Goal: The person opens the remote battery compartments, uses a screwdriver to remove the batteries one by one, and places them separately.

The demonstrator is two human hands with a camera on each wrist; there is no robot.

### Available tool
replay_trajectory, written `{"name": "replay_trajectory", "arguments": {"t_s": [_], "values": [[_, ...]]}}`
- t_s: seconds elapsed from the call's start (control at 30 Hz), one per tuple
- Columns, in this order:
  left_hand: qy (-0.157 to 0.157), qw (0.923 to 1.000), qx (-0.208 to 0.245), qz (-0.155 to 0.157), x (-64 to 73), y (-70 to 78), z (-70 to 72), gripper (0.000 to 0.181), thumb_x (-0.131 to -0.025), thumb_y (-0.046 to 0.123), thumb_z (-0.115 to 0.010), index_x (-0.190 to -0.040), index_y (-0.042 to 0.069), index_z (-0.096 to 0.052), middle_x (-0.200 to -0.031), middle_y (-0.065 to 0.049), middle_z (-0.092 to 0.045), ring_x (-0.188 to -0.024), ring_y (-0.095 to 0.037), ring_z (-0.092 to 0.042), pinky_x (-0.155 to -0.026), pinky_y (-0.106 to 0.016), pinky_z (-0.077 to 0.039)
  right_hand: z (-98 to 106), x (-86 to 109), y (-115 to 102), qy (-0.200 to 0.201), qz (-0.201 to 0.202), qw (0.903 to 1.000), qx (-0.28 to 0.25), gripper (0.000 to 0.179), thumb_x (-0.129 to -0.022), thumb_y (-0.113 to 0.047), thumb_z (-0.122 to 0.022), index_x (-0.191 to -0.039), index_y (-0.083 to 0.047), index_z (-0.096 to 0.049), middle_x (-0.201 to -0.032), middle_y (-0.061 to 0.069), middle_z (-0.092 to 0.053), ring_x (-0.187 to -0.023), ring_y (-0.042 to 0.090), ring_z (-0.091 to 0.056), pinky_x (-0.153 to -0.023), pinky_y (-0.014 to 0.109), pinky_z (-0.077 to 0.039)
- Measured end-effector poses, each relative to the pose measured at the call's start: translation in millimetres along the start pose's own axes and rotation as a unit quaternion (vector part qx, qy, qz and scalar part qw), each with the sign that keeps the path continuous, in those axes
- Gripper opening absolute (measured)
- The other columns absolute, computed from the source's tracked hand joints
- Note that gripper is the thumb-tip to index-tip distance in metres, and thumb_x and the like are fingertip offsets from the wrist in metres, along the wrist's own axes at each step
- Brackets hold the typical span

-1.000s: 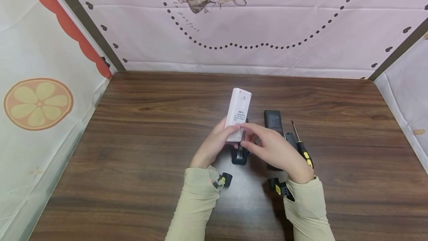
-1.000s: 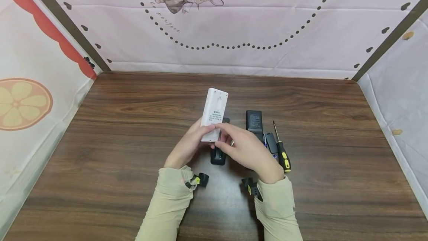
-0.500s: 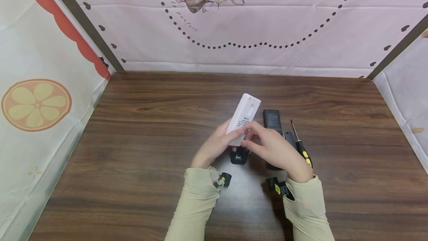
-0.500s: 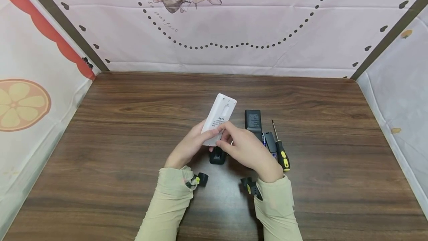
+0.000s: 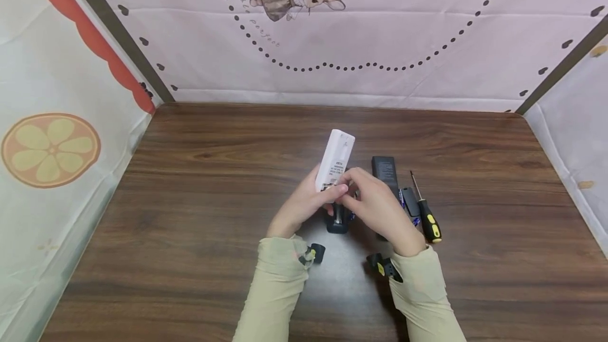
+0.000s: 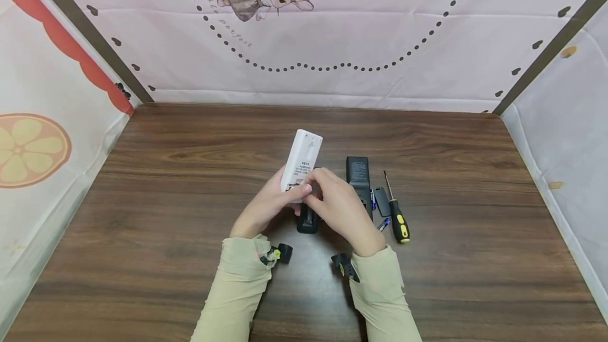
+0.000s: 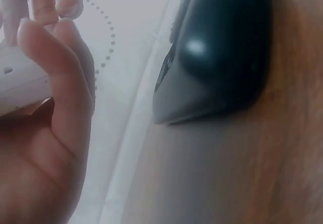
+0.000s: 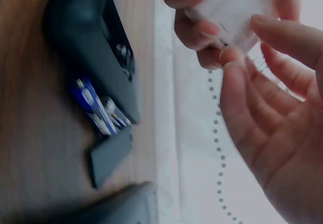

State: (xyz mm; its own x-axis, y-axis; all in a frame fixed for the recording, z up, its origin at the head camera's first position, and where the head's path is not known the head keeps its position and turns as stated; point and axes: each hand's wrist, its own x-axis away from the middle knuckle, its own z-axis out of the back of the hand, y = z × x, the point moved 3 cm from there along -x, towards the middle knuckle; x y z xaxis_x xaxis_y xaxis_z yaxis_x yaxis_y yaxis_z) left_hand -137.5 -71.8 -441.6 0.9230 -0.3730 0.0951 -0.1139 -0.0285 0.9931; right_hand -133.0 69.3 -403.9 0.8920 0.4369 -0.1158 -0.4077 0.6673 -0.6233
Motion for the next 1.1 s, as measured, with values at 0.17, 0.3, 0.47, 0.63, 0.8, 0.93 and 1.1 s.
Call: {"name": "replay_trajectory", "arguments": {"t_s": [0.17, 0.3, 0.47, 0.63, 0.8, 0.93, 1.1], "values": [[0.025, 0.9995, 0.019, -0.006, 0.8, 2.8, 9.7, 0.055, -0.084, 0.023, -0.063, -0.130, 0.015, -0.034, -0.105, -0.014, -0.055, -0.080, -0.029, -0.055, -0.056, -0.041, -0.049, -3.3, -7.4, -0.8, 0.036, 0.011, 0.9989, -0.027, 0.017, -0.083, -0.023, -0.064, -0.094, -0.018, -0.053, -0.083, -0.005, -0.060, -0.070, 0.010, -0.053, -0.060, 0.027, -0.045], [0.089, 0.9956, 0.028, -0.002, 7.9, 14.9, 18.1, 0.043, -0.089, 0.024, -0.055, -0.125, 0.008, -0.038, -0.096, -0.014, -0.056, -0.074, -0.024, -0.058, -0.057, -0.041, -0.050, -2.5, -13.0, 1.2, 0.077, 0.002, 0.9956, -0.053, 0.015, -0.083, -0.022, -0.064, -0.094, -0.016, -0.056, -0.082, -0.005, -0.061, -0.070, 0.006, -0.055, -0.064, 0.026, -0.048], [0.172, 0.9851, -0.007, -0.008, 11.0, 10.7, 31.2, 0.045, -0.089, 0.041, -0.050, -0.120, 0.009, -0.045, -0.090, -0.020, -0.058, -0.069, -0.030, -0.060, -0.057, -0.051, -0.047, -8.0, -19.1, -1.6, 0.102, -0.008, 0.9940, -0.039, 0.013, -0.084, -0.018, -0.063, -0.096, -0.015, -0.059, -0.084, -0.005, -0.061, -0.066, 0.004, -0.055, -0.059, 0.021, -0.049], [0.255, 0.9607, -0.109, -0.007, 5.1, -4.7, 43.2, 0.060, -0.081, 0.058, -0.051, -0.126, 0.020, -0.042, -0.087, -0.016, -0.058, -0.070, -0.034, -0.058, -0.050, -0.043, -0.048, -16.1, -22.3, -4.0, 0.145, -0.007, 0.9893, 0.009, 0.010, -0.084, -0.015, -0.063, -0.093, -0.014, -0.062, -0.084, -0.003, -0.062, -0.070, 0.005, -0.056, -0.060, 0.023, -0.048], [0.327, 0.9380, -0.112, -0.022, 10.0, -1.5, 51.4, 0.058, -0.080, 0.061, -0.048, -0.124, 0.023, -0.043, -0.089, -0.010, -0.060, -0.071, -0.030, -0.057, -0.048, -0.036, -0.046, -30.1, -27.5, -1.4, 0.133, -0.043, 0.9901, 0.018, 0.009, -0.083, -0.014, -0.064, -0.092, -0.015, -0.064, -0.082, -0.003, -0.064, -0.067, 0.006, -0.057, -0.059, 0.023, -0.047], [0.334, 0.9370, -0.093, -0.044, 11.5, 1.6, 53.1, 0.051, -0.083, 0.058, -0.047, -0.116, 0.019, -0.048, -0.088, -0.007, -0.061, -0.073, -0.030, -0.057, -0.050, -0.045, -0.046, -40.9, -30.4, -0.4, 0.097, -0.050, 0.9934, 0.033, 0.010, -0.082, -0.015, -0.064, -0.093, -0.015, -0.066, -0.085, -0.003, -0.066, -0.074, 0.009, -0.059, -0.065, 0.028, -0.047], [0.306, 0.9487, -0.066, -0.046, 10.0, 1.6, 51.6, 0.043, -0.087, 0.047, -0.049, -0.113, 0.013, -0.049, -0.090, -0.013, -0.062, -0.073, -0.033, -0.058, -0.048, -0.040, -0.046, -49.6, -31.2, 2.3, 0.061, -0.057, 0.9955, 0.043, 0.014, -0.082, -0.011, -0.064, -0.095, -0.015, -0.066, -0.090, -0.002, -0.066, -0.083, 0.014, -0.061, -0.071, 0.032, -0.048]]}}
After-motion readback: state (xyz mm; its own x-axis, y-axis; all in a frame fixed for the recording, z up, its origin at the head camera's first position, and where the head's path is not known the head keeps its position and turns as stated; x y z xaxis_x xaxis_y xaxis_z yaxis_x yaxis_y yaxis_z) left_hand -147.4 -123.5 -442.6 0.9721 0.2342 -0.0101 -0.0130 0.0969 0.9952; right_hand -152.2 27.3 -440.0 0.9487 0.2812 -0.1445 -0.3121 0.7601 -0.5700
